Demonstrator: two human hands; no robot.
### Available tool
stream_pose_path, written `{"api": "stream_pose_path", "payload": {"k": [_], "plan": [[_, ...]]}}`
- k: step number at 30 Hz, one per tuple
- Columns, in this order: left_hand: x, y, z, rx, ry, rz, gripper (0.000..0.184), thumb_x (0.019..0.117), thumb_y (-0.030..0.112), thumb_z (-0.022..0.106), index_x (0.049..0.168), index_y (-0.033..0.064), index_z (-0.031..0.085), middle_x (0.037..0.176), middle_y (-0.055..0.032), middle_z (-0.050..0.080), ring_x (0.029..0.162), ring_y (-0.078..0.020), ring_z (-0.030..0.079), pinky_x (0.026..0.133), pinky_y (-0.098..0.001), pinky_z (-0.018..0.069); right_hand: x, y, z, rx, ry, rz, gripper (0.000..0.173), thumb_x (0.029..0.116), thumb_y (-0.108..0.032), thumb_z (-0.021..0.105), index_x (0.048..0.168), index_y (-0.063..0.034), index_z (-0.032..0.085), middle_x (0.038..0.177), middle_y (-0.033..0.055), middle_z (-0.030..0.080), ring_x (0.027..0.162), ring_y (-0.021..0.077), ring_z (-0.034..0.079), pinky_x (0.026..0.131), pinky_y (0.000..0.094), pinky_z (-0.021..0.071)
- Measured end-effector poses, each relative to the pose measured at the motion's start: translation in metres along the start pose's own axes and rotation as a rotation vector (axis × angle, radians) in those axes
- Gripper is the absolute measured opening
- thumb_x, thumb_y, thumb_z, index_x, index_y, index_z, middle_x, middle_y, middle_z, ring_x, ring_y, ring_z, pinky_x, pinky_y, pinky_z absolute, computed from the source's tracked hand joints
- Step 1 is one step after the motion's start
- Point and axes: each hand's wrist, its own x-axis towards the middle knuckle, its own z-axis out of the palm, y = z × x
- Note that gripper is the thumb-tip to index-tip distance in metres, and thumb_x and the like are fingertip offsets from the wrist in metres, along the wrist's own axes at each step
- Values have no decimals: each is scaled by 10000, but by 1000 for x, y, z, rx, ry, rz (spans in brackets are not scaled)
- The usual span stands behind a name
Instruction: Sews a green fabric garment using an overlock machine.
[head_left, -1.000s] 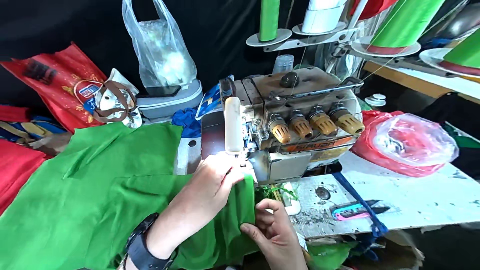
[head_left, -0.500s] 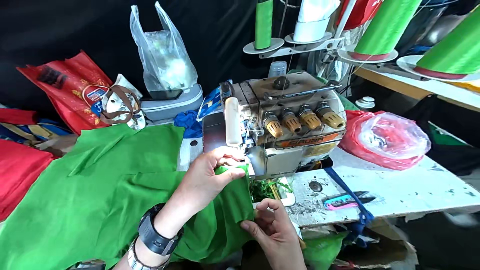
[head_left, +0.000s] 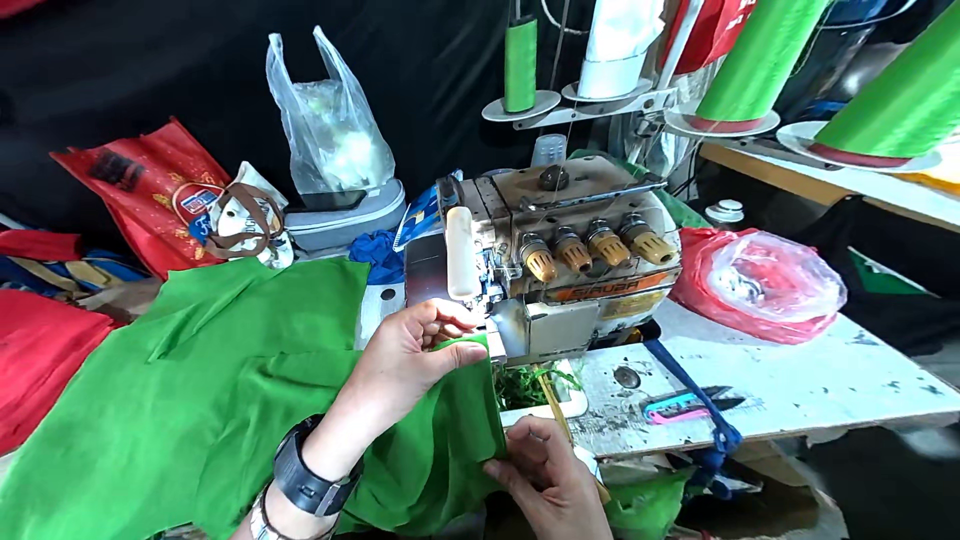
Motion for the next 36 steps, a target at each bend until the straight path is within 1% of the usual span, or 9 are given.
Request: {"api": "stream_pose_path", "payload": {"k": [5, 10, 14, 18, 25, 29, 31, 33, 36], "plan": [[-2, 2, 1, -4, -10, -48, 218, 866, -8, 766, 1065, 79, 742, 881, 2, 747, 732, -62, 675, 657, -194, 559, -2, 0, 0, -24, -35, -36, 240, 921, 20, 688, 1123, 56, 564, 980, 82, 727, 868, 41, 712, 801, 221, 600], [-2, 5, 0, -10, -19, -116, 197, 908, 8, 731, 1091, 78, 748, 906, -13, 753, 750, -76, 687, 673, -205, 568, 0, 11, -4, -36, -81, -109, 98, 946, -1, 664, 1031, 47, 672, 962, 102, 711, 835, 32, 679, 784, 173, 576], [-3, 4, -1, -22, -4, -122, 191, 897, 7, 743, 1076, 73, 734, 895, -19, 748, 736, -74, 677, 644, -199, 556, 2, 11, -5, -60, -124, -160, 162, 1006, -61, 614, 1085, 50, 702, 994, 127, 715, 877, 40, 674, 809, 160, 555], [-3, 3, 0, -16, 13, -129, 176, 882, 14, 762, 1044, 78, 734, 849, -12, 739, 687, -64, 657, 594, -187, 534, 2, 9, -4, -88, -108, -188, 107, 978, 2, 614, 1053, 34, 684, 960, 118, 706, 854, 42, 665, 799, 149, 545], [-1, 3, 1, -23, 12, -116, 207, 862, -12, 771, 1045, 74, 728, 835, -16, 740, 685, -57, 662, 596, -178, 537, 2, 3, -5, -77, -135, -222, 64, 950, 24, 642, 992, 35, 690, 940, 125, 696, 852, 56, 665, 793, 143, 546], [2, 3, 3, -7, 10, -70, 178, 876, -14, 756, 1020, 83, 718, 853, 0, 736, 681, -50, 654, 600, -170, 539, 3, -3, -9, -24, -164, -140, 95, 954, 11, 650, 1014, 49, 712, 961, 127, 702, 855, 42, 669, 791, 150, 557], [5, 4, 5, 43, 34, -15, 183, 869, -18, 759, 1008, 89, 703, 872, 21, 739, 690, -34, 650, 596, -163, 530, 5, -17, -13, 29, -184, -110, 114, 960, -5, 656, 1035, 59, 713, 975, 124, 704, 859, 30, 664, 788, 150, 554], [8, 2, 12, 168, 78, 61, 195, 849, -7, 781, 1008, 84, 713, 892, 33, 745, 745, -27, 680, 646, -175, 563, 7, -23, -17, 39, -210, -102, 125, 967, -15, 656, 1049, 60, 712, 989, 130, 704, 869, 34, 661, 793, 149, 549], [11, -18, 24, 472, 181, 185, 161, 858, 120, 791, 1010, 125, 737, 933, 59, 736, 814, -6, 682, 716, -199, 573, 10, -7, -19, 29, -226, -8, 154, 950, 5, 662, 1085, 55, 716, 1036, 127, 714, 883, 50, 683, 798, 182, 576]]}}
